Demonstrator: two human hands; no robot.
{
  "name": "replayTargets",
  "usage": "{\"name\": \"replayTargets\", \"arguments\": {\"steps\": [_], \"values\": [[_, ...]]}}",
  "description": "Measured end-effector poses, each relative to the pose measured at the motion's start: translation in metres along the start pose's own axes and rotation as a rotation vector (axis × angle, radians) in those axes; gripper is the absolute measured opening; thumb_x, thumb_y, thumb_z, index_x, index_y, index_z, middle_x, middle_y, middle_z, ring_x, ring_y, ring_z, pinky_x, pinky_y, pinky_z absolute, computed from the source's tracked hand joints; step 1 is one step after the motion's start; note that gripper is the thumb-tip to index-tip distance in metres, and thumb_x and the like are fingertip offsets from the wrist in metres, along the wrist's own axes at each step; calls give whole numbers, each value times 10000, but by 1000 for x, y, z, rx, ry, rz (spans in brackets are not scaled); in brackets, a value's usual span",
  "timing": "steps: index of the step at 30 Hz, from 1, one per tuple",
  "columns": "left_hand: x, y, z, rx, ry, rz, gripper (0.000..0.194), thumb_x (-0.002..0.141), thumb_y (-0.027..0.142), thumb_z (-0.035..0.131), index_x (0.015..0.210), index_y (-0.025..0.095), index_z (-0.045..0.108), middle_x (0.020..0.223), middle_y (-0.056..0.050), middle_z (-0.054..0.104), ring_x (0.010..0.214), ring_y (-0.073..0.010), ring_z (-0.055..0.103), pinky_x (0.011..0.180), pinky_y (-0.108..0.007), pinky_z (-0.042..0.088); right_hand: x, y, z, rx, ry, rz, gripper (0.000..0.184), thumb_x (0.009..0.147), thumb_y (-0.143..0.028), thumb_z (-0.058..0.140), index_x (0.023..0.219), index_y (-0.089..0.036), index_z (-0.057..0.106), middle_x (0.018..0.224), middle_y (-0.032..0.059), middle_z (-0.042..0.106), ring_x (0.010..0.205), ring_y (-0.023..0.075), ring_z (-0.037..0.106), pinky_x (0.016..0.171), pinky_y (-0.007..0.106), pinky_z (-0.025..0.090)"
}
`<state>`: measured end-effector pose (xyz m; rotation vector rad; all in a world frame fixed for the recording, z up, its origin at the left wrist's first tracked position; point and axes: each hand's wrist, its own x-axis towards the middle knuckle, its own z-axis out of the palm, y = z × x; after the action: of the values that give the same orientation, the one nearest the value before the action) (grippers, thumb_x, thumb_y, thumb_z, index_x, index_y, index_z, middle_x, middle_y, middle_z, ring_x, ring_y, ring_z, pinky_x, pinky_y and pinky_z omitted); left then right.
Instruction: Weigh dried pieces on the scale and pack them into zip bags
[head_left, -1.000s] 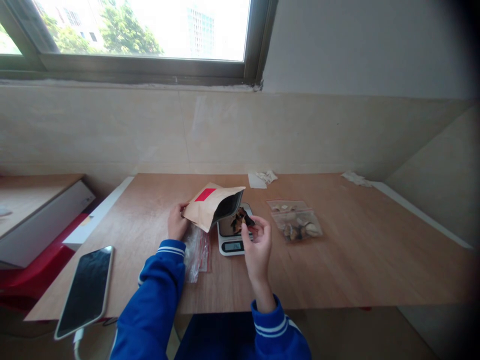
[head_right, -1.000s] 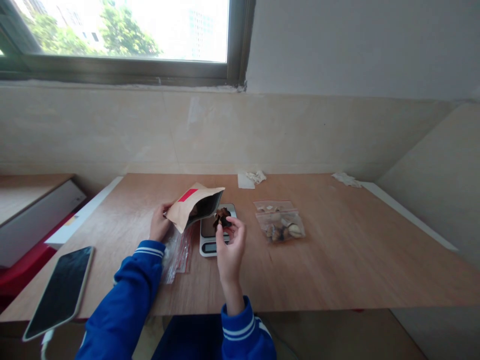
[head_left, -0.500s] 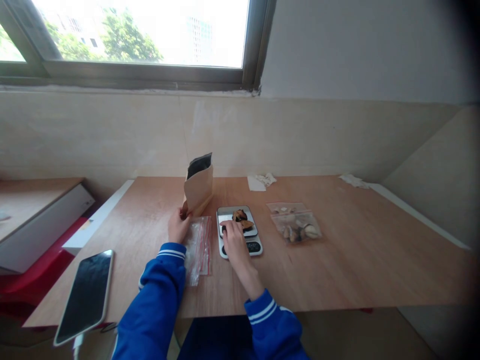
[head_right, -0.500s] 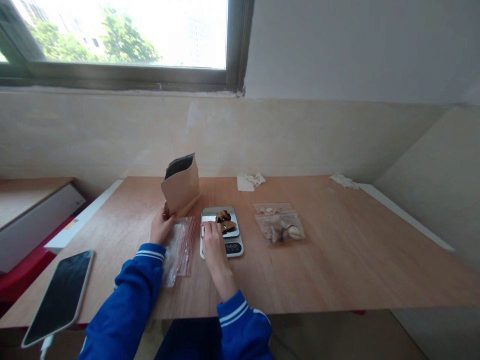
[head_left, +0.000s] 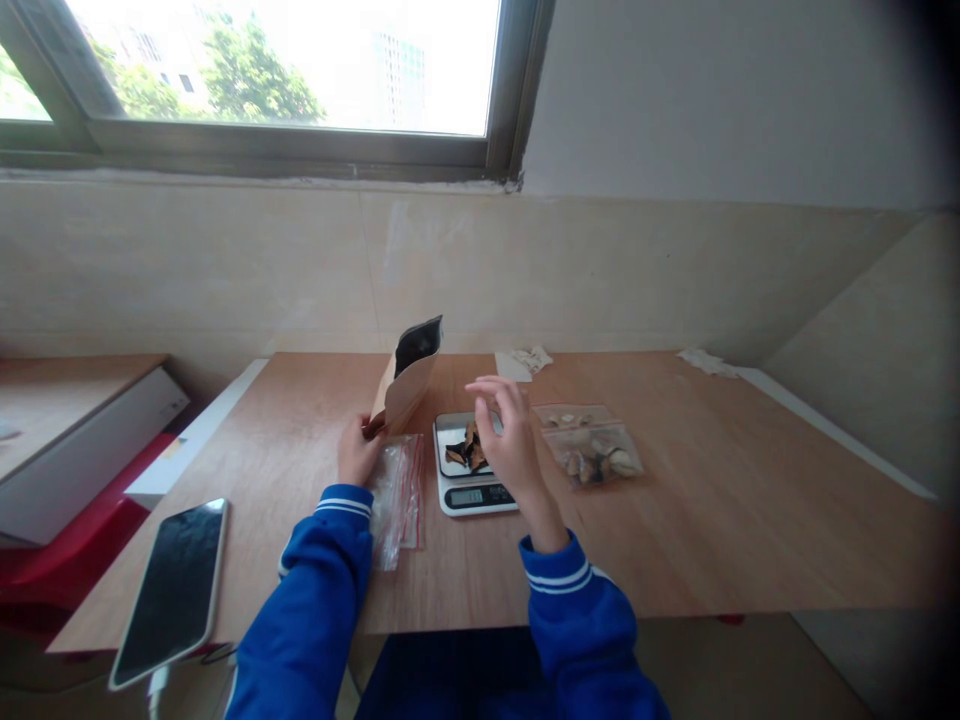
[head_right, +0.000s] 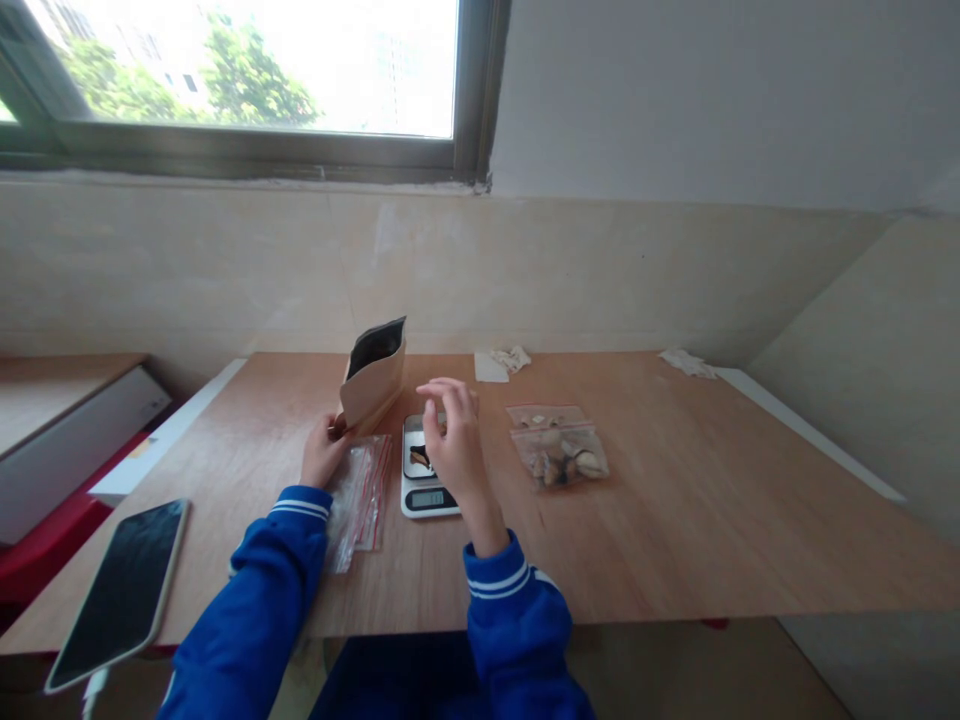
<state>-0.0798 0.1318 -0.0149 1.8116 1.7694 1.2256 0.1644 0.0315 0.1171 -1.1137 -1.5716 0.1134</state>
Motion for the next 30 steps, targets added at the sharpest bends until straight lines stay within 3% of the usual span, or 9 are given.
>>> {"name": "replayTargets", "arguments": {"steps": [3, 7, 10, 15, 17, 20, 24, 27, 30], "values": [[1, -1, 0, -24, -12, 27, 275, 745, 379, 604, 941, 185, 601, 904, -71, 665, 820, -228, 620, 729, -354, 485, 11, -1, 2, -29, -150, -78, 327, 948, -222, 367, 1228, -226, 535, 1270, 87, 543, 1247, 202, 444, 1077, 428, 348], [1, -2, 0, -76, -29, 59, 286, 738, 337, 601, 983, 190, 588, 923, -57, 668, 848, -219, 627, 762, -349, 496, 9, 2, 11, -53, -262, -107, 468, 970, -286, 339, 1436, -251, 313, 1488, 64, 353, 1396, 205, 270, 1145, 458, 264], [1, -2, 0, -90, -45, 50, 310, 732, 323, 599, 1012, 190, 582, 952, -51, 673, 884, -218, 628, 790, -352, 497, 8, 3, 15, -47, -299, -91, 496, 983, -308, 297, 1473, -263, 236, 1538, 44, 264, 1434, 199, 177, 1163, 459, 225], [1, -1, 0, -120, -45, 65, 317, 728, 322, 594, 1013, 185, 589, 981, -58, 677, 907, -218, 631, 810, -351, 495, 13, 2, 20, -62, -378, -81, 480, 992, -345, 267, 1461, -248, 278, 1543, 40, 254, 1446, 203, 126, 1174, 449, 187], [1, 0, 0, -140, -42, 77, 311, 727, 322, 596, 1005, 186, 594, 980, -61, 679, 902, -218, 635, 809, -351, 496, 14, 2, 21, -78, -358, -93, 452, 991, -345, 277, 1424, -238, 351, 1516, 48, 312, 1438, 208, 162, 1172, 448, 189], [0, 1, 0, -168, -39, 69, 317, 708, 320, 616, 994, 183, 599, 979, -66, 681, 890, -216, 640, 802, -349, 500, 17, 2, 19, -112, -273, -98, 373, 985, -286, 284, 1223, -194, 556, 1300, 87, 553, 1367, 223, 319, 1153, 450, 222], [-1, 3, 1, -186, -18, 27, 345, 676, 291, 637, 1000, 175, 605, 988, -74, 679, 872, -211, 644, 783, -339, 505, 20, 6, 15, -135, -392, 19, 325, 965, -236, 329, 916, -169, 643, 937, 104, 683, 1016, 241, 605, 943, 405, 452], [-3, 5, 0, -191, 3, 29, 318, 691, 294, 622, 984, 171, 618, 983, -77, 679, 879, -210, 641, 790, -341, 502, 20, 15, 18, -56, -552, 144, 212, 912, -157, 444, 919, -174, 655, 997, 112, 694, 953, 231, 642, 849, 347, 493], [-4, 7, -1, -186, 13, 56, 303, 686, 282, 617, 968, 169, 629, 968, -77, 679, 883, -209, 635, 803, -344, 498, 16, 26, 30, 26, -548, 185, 180, 836, -134, 599, 998, -190, 656, 1114, 89, 664, 1056, 228, 606, 908, 347, 481]]}}
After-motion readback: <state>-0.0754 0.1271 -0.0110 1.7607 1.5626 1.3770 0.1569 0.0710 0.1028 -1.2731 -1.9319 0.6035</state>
